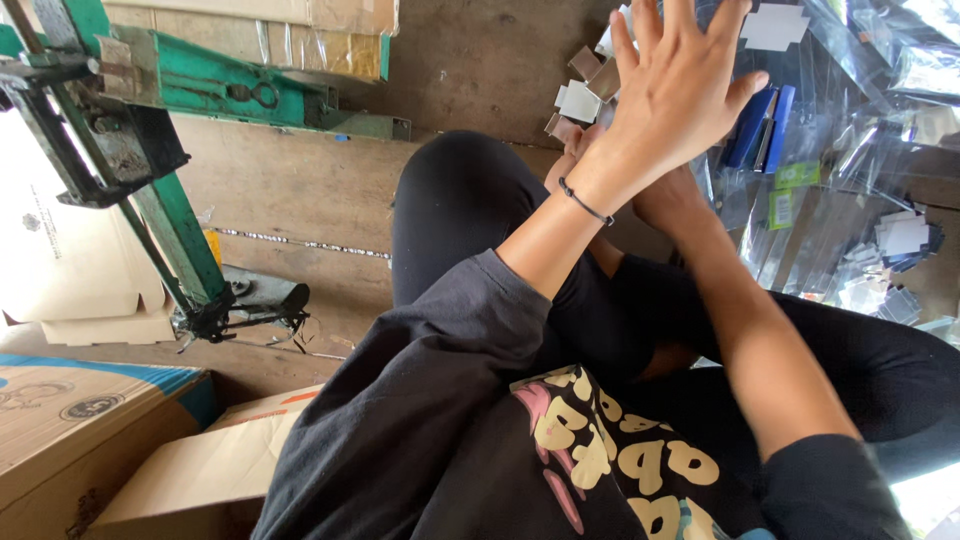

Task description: The person picks up a small silver object, slides it into a clear plastic sleeve, and presses the top opening closed.

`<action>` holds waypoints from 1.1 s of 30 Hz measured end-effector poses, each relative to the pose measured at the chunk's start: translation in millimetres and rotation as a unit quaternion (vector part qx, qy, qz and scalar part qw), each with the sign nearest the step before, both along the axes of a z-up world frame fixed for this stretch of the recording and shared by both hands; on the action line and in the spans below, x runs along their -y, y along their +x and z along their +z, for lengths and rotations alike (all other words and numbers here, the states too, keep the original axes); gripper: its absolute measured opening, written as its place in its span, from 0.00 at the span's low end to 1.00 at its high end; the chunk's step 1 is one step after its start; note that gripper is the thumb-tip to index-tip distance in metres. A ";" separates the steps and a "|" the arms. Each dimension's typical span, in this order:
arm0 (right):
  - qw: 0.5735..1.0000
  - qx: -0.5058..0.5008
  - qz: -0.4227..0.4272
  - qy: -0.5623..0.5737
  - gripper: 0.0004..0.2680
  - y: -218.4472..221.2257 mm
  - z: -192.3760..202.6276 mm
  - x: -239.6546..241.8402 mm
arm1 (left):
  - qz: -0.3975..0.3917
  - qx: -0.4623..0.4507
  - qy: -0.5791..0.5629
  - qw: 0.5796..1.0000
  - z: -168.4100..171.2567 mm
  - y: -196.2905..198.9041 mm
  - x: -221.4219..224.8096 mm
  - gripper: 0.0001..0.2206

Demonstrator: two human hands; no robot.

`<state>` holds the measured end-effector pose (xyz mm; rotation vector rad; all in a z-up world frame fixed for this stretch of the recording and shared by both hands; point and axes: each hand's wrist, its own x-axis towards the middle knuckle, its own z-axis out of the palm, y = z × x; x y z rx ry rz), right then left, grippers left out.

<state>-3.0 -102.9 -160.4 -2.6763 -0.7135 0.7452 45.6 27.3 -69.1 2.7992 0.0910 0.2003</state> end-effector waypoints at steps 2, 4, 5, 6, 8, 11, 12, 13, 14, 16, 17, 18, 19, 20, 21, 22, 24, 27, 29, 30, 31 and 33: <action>1.000 -0.002 0.000 0.007 0.16 1.1 -0.8 -1.9 | 0.008 -0.011 0.019 1.000 -0.3 2.3 -0.6 0.39; 1.000 0.001 -0.002 0.015 0.16 4.4 0.7 -2.0 | 0.013 -0.018 0.038 0.999 0.2 3.0 -0.8 0.40; 1.000 0.003 -0.003 0.019 0.16 7.2 2.4 -1.9 | 0.009 -0.016 0.021 1.000 0.6 2.3 -1.6 0.40; 1.000 0.006 -0.004 0.024 0.17 9.9 4.1 -2.1 | 0.005 -0.014 0.004 1.000 0.6 1.3 -2.7 0.40; 0.999 0.009 -0.007 0.033 0.17 12.3 6.3 -2.6 | 0.008 -0.003 -0.014 1.000 1.9 2.3 -3.6 0.38; 0.999 0.013 -0.010 0.046 0.17 13.8 10.2 -2.7 | 0.002 0.009 -0.052 0.999 2.7 3.4 -7.5 0.35; 0.999 0.014 -0.011 0.051 0.17 13.8 11.5 -3.5 | -0.007 0.011 -0.071 0.997 3.0 3.8 -9.8 0.33; 0.998 0.015 -0.013 0.057 0.17 13.4 13.7 -3.6 | -0.009 0.012 -0.071 0.997 3.6 2.1 -13.9 0.33; 0.998 0.020 -0.015 0.063 0.17 16.3 16.4 -4.3 | -0.016 -0.011 -0.086 0.996 5.1 3.5 -18.4 0.31; 0.997 0.028 -0.021 0.076 0.18 23.9 22.2 -2.2 | -0.027 -0.031 -0.100 0.994 8.1 4.7 -26.2 0.30; 0.996 0.032 -0.024 0.081 0.18 26.1 25.1 -1.3 | -0.025 -0.033 -0.131 0.991 9.4 4.5 -29.1 0.28; 0.995 0.037 -0.028 0.085 0.18 29.2 27.4 -2.0 | -0.023 -0.033 -0.164 0.986 10.8 5.0 -28.9 0.26; 0.995 0.041 -0.032 0.083 0.18 26.4 41.5 12.5 | -0.028 -0.030 -0.166 0.985 11.8 3.8 -28.3 0.26; 0.985 0.037 -0.112 0.125 0.13 23.2 56.3 28.4 | -0.055 -0.063 -0.212 0.974 13.2 2.8 -26.3 0.24; 0.967 0.032 -0.191 0.167 0.08 19.7 71.4 44.9 | -0.082 -0.097 -0.256 0.958 14.6 1.8 -23.4 0.22; 0.966 0.037 -0.196 0.166 0.08 18.6 93.4 50.1 | -0.088 -0.095 -0.256 0.958 15.3 -0.6 -13.9 0.22; 0.917 -0.051 -0.269 0.289 0.05 15.5 137.4 60.9 | -0.162 -0.170 -0.405 0.884 17.6 -5.1 5.9 0.45; 0.927 -0.040 -0.329 0.176 0.13 1.5 214.5 30.9 | -0.115 -0.415 -0.719 0.546 59.9 -17.3 27.7 0.42; 0.918 0.032 -0.308 0.248 0.14 -5.7 188.0 41.3 | -0.026 -0.422 -0.759 0.495 86.9 -31.2 35.4 0.46; 0.901 0.100 -0.281 0.314 0.15 -8.2 173.9 45.4 | 0.067 -0.423 -0.792 0.435 100.0 -37.4 38.6 0.50; 0.898 0.103 -0.284 0.319 0.15 -4.5 156.5 57.0 | 0.063 -0.425 -0.788 0.440 82.8 -35.1 43.9 0.50; 0.892 0.380 -0.152 0.193 0.08 0.2 119.5 77.0 | 0.048 -0.369 -0.831 0.413 46.8 -32.7 51.0 0.48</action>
